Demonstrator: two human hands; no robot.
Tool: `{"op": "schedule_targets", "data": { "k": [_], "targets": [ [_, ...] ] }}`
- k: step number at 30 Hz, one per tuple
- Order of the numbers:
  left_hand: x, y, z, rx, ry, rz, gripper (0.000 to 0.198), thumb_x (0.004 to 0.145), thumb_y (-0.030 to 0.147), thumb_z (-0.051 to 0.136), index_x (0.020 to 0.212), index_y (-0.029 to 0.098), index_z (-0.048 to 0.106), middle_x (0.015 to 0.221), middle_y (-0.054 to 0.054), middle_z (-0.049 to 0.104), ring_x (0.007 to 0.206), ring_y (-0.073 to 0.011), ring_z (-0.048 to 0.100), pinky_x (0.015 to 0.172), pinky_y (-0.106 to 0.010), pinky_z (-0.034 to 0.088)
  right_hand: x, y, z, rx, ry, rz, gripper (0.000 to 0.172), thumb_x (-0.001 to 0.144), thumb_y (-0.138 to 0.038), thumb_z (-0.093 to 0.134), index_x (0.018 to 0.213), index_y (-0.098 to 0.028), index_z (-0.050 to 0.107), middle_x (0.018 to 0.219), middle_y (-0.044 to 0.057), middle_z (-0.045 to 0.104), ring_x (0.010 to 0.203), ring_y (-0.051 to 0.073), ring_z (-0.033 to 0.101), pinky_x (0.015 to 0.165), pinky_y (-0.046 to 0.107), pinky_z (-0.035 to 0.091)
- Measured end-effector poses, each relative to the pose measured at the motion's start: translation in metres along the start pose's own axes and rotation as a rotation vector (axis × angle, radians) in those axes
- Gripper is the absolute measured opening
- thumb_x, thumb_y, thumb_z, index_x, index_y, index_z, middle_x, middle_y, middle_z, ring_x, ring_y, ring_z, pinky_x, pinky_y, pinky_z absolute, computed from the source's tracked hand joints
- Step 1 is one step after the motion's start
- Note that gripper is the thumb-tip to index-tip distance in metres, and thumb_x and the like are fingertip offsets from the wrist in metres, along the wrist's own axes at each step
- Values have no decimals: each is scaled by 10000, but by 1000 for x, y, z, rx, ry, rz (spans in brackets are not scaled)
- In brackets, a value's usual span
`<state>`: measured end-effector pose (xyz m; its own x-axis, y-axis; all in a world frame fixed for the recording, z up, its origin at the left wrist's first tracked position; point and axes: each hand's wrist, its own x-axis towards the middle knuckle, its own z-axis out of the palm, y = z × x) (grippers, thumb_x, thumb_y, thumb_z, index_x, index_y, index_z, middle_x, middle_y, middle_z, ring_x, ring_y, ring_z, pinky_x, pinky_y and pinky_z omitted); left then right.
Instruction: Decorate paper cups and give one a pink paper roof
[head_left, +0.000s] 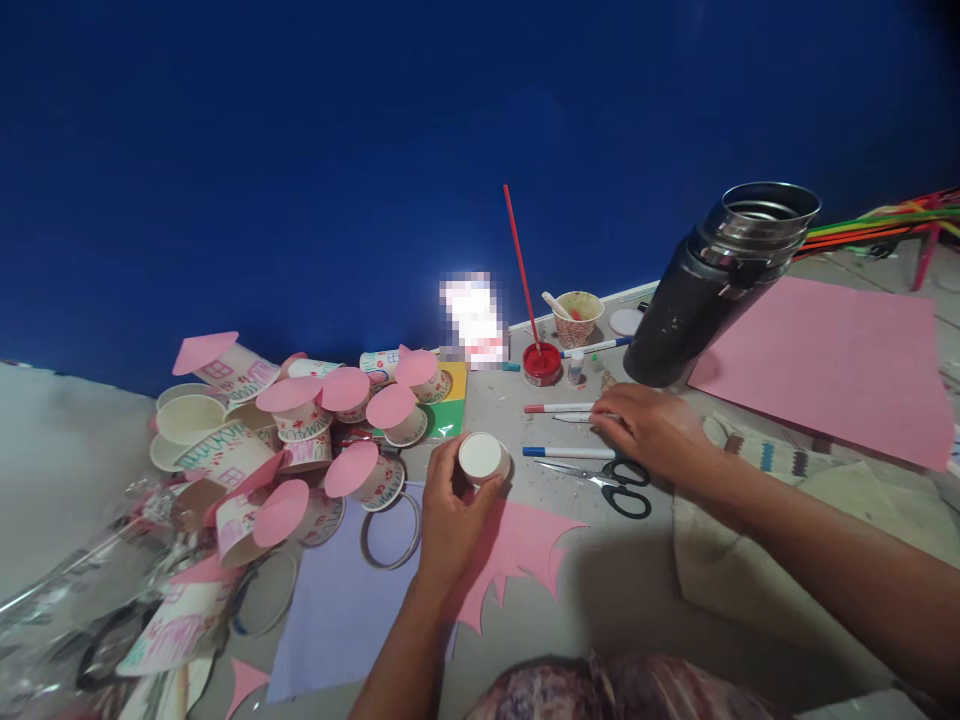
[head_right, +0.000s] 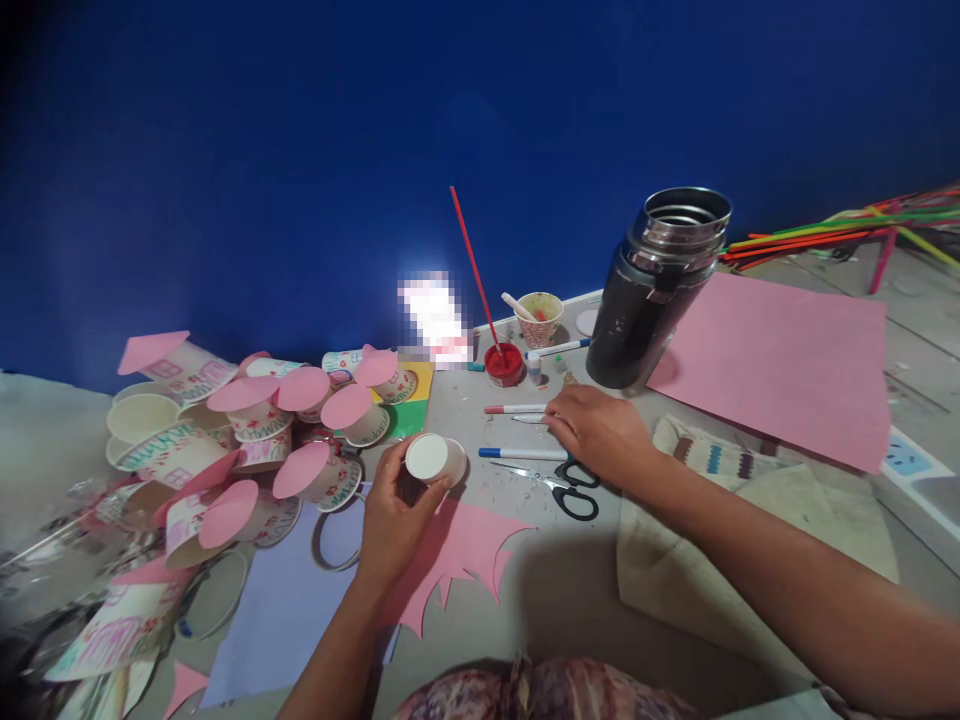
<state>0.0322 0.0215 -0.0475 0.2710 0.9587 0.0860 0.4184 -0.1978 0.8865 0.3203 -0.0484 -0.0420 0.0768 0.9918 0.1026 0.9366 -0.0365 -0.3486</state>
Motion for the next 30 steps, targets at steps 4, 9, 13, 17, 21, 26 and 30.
{"op": "schedule_targets", "data": {
  "k": [4, 9, 13, 17, 21, 26, 30],
  "targets": [
    [0, -6, 1, 17, -6, -2, 552, 821, 252, 746, 1352, 249, 594, 1372, -112, 614, 1284, -281, 591, 985, -414, 564, 5, 10, -2, -96, 26, 88, 264, 1039, -255, 496, 1069, -200, 752, 1136, 119, 739, 1056, 284, 662, 770, 348, 463],
    [-4, -9, 0, 112, 46, 159, 739, 846, 221, 750, 1517, 250, 442, 1471, -156, 547, 1363, -302, 554, 1086, -477, 519, 9, 12, 0, -144, -35, 94, 250, 1035, -264, 523, 1020, -226, 770, 1097, 109, 734, 1041, 274, 654, 721, 332, 453],
    [-10, 10, -8, 305, 294, 584, 590, 868, 137, 729, 1418, 230, 535, 1338, -143, 590, 1315, -288, 569, 1116, -510, 487, 14, 11, -2, -161, -44, 100, 217, 1024, -292, 563, 977, -228, 765, 1066, 98, 732, 1048, 274, 647, 694, 323, 432],
    [-13, 33, -17, 322, 333, 725, 365, 870, 63, 702, 1202, 205, 647, 1178, -100, 618, 1190, -256, 638, 1037, -449, 543, 18, 11, -5, -154, -42, 73, 191, 1010, -291, 592, 938, -227, 757, 1033, 79, 739, 1026, 269, 648, 673, 313, 402],
    [-12, 44, -19, 353, 248, 736, 281, 902, 47, 661, 1131, 210, 657, 1111, -77, 638, 1153, -238, 653, 1025, -423, 555, 18, 9, -8, -130, 8, 43, 208, 1012, -278, 576, 896, -196, 728, 995, 92, 745, 974, 271, 660, 672, 321, 401],
    [-1, 60, -14, 518, 124, 682, 516, 984, 181, 609, 1476, 236, 464, 1390, -170, 554, 1325, -307, 545, 1091, -508, 502, 4, 2, -15, -44, 92, -67, 266, 1046, -334, 492, 1047, -192, 718, 950, 103, 773, 890, 259, 693, 741, 340, 462],
    [10, 73, -11, 653, -72, 730, 373, 1034, 232, 530, 1407, 214, 538, 1194, -140, 672, 1105, -293, 631, 904, -451, 555, -7, -6, -26, 172, 143, -231, 281, 1039, -378, 496, 1032, -216, 726, 919, 87, 778, 809, 224, 696, 752, 331, 497]
  ]
}}
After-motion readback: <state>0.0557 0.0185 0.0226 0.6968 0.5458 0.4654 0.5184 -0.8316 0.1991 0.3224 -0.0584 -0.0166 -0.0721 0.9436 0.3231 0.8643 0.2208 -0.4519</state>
